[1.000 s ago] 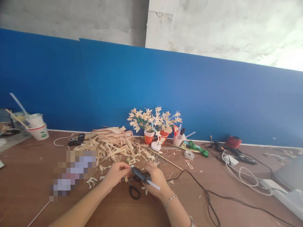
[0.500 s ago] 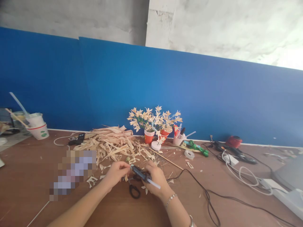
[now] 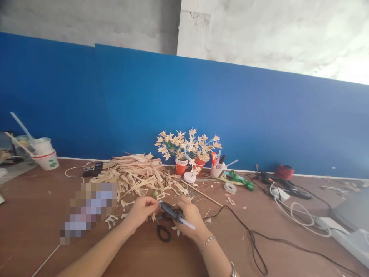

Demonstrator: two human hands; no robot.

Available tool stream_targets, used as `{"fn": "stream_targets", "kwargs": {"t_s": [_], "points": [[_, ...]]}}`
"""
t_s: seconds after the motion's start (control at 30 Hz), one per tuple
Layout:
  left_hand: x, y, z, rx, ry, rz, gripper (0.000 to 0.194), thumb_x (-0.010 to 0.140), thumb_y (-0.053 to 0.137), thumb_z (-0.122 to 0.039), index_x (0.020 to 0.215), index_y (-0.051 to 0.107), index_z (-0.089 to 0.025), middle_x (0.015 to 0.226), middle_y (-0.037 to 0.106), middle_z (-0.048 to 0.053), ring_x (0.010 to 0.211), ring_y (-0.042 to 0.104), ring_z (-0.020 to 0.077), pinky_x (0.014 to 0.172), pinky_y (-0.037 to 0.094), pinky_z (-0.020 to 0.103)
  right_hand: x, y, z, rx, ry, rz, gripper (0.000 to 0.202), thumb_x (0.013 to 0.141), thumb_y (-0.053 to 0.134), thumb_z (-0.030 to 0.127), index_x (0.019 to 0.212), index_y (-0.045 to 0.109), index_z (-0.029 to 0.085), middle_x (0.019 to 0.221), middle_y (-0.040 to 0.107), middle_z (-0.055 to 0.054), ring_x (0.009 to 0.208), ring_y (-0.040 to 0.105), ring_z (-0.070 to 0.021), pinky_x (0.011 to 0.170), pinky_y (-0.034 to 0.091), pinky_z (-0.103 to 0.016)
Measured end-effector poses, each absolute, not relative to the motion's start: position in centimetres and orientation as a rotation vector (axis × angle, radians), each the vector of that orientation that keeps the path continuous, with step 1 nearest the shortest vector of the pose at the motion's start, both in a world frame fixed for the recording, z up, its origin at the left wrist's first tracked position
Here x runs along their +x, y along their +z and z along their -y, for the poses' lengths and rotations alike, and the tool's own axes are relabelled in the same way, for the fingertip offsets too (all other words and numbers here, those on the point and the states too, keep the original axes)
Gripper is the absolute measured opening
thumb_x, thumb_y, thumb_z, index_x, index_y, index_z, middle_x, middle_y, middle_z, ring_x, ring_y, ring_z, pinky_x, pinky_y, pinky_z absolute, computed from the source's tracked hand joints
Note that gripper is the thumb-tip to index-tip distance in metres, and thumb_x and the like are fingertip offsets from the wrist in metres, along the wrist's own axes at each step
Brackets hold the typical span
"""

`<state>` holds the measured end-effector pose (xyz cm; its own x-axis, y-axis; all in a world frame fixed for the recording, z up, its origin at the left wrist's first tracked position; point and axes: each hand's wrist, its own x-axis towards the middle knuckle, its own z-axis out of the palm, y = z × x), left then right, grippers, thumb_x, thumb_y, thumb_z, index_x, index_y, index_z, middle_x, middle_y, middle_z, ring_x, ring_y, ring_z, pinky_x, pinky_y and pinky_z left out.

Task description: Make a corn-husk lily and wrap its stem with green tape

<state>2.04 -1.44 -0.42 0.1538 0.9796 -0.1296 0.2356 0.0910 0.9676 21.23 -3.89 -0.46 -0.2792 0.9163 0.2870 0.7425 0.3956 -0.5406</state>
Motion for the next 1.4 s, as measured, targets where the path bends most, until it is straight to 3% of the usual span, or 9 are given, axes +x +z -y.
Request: {"fn": "stream_targets", "kwargs": {"t_s": [0.83,1.0,1.2,1.4], "points": [[2.0,-0.3,1.4,1.340,0.891,-1.295,0.011,0.064,0.053,-0.019,0.065,0.063,-0.014,0.052,0.060,-0.001,0.042,0.046,0.0092,0.040,0.031,0.019,21.3,0.0,4.1,-1.370,0.372,2.060,0.014,0.059,0.047,0.007,0.062,0.040,0.019,0.070,0.047,0.001,0.065,0.046,-0.0127,0.057,0.033,-0.021],[2.0,-0.3,1.3,1.336,0.870,-1.310,0.012,0.064,0.054,-0.020,0.067,0.064,-0.015,0.054,0.062,0.000,0.044,0.048,0.0104,0.041,0.032,0.020,21.7,0.5,4.5,-1.333,0.490,2.097,0.007,0.065,0.050,0.012,0.067,0.047,0.019,0.062,0.052,0.003,0.059,0.046,-0.0113,0.055,0.033,-0.020],[1.9,-1.3,1.1,1.542,0.855,-1.307,0.016,0.066,0.055,-0.025,0.071,0.067,-0.015,0.060,0.066,0.002,0.055,0.057,0.0146,0.052,0.040,0.023,21.4,0.3,4.5,-1.324,0.613,2.031,0.005,0.069,0.054,0.023,0.069,0.052,0.018,0.059,0.055,0.003,0.055,0.048,-0.0110,0.052,0.033,-0.020],[1.6,-1.0,1.4,1.764,0.993,-1.276,0.017,0.069,0.054,-0.027,0.072,0.068,-0.018,0.071,0.069,0.003,0.067,0.061,0.0178,0.065,0.043,0.026,22.5,1.6,4.6,-1.606,0.355,1.952,0.007,0.068,0.053,0.025,0.073,0.050,0.021,0.060,0.056,0.002,0.053,0.046,-0.0124,0.052,0.030,-0.022]]}}
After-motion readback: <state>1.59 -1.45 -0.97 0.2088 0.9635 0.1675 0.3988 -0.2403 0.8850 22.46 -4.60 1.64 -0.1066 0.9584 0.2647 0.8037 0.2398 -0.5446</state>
